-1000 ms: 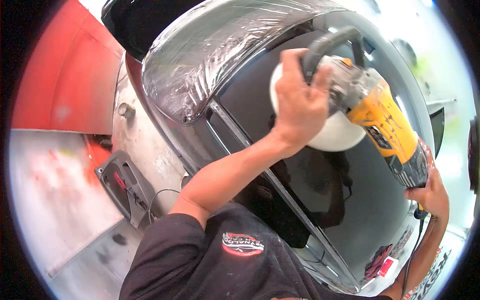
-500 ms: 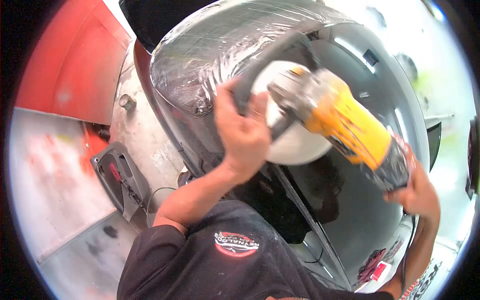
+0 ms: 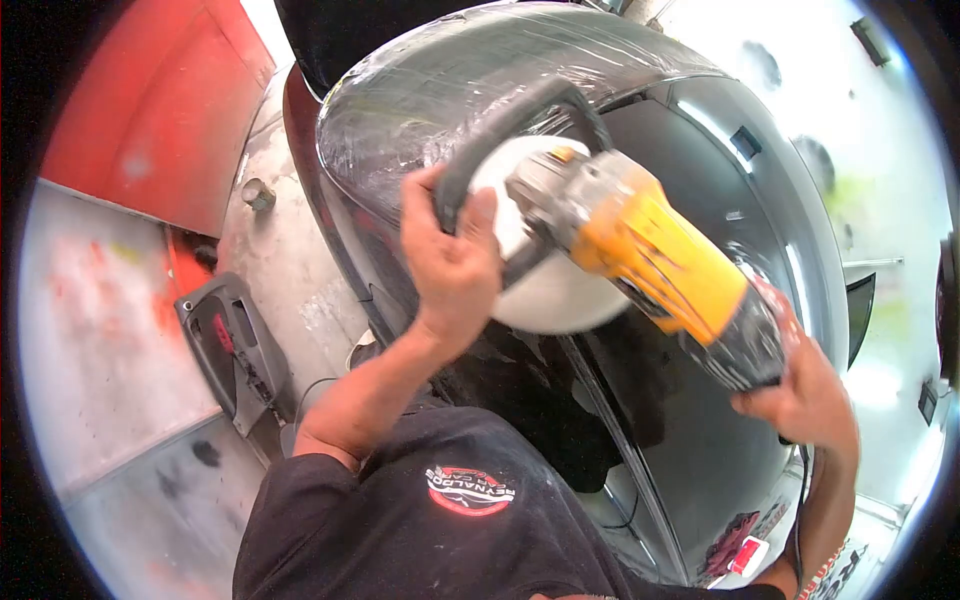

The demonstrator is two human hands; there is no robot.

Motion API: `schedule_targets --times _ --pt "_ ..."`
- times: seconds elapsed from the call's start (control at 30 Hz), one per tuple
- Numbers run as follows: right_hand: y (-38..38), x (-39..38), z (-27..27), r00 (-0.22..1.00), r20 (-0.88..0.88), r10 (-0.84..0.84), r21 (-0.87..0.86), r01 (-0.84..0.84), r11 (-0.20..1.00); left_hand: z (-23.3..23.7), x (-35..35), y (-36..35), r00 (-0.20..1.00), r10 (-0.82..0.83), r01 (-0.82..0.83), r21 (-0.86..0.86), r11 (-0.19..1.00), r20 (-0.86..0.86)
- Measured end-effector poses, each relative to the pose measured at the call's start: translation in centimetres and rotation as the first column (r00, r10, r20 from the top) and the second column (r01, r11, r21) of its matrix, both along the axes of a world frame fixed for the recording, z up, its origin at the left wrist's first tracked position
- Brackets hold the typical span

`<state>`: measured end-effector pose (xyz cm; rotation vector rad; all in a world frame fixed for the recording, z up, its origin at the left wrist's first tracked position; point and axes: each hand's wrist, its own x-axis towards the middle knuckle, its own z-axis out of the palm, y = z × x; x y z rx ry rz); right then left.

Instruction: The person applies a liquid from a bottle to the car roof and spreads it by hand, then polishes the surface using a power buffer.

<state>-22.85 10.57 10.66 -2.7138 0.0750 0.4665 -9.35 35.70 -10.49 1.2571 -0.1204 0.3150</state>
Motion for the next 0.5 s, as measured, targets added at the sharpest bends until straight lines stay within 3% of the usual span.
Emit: schedule_targets --times 0.03,0.1,0.23,0.33,0.37,0.4,0.47,0.5 --pt "0.5 1.3 -0.5 0.999 -0.02 -0.025 0.061 0.026 0.998 0.9 0.5 0.6 0.998 -0.003 0.0 -0.058 0.998 -0.065" --pt "1.1 3.0 -1.2 0.996 -0.054 -0.072 0.182 0.081 0.98 -0.2 2.6 1.0 0.999 0.043 -0.044 -0.024 0.999 -0.006" --pt "-0.3 1.7 -0.9 0.997 -0.026 -0.076 0.131 0.079 0.988 0.1 2.3 -0.2 0.998 0.056 -0.06 0.097 0.993 0.04" --pt "-2.8 -3.6 0.0 0.977 -0.071 -0.199 0.151 0.208 0.966 2.3 -0.6 -3.1 0.961 0.071 -0.13 0.21 0.969 0.266" --pt "-4.0 -5.7 0.3 0.966 -0.074 -0.248 0.168 0.257 0.952 2.9 -1.8 -4.2 0.96 0.029 -0.09 0.209 0.974 0.277" --pt "-4.8 -7.9 0.7 0.952 -0.077 -0.296 0.186 0.305 0.934 3.3 -3.0 -5.5 0.975 -0.109 0.084 0.133 0.988 0.192" --pt "-4.8 -11.4 1.2 0.835 -0.098 -0.542 0.307 0.544 0.781 4.1 -4.7 -7.6 0.941 -0.331 0.333 -0.017 0.943 0.07" --pt "-4.7 -12.3 1.6 0.806 -0.114 -0.581 0.308 0.585 0.75 4.5 -5.2 -8.5 0.907 -0.419 0.42 -0.077 0.904 0.035"
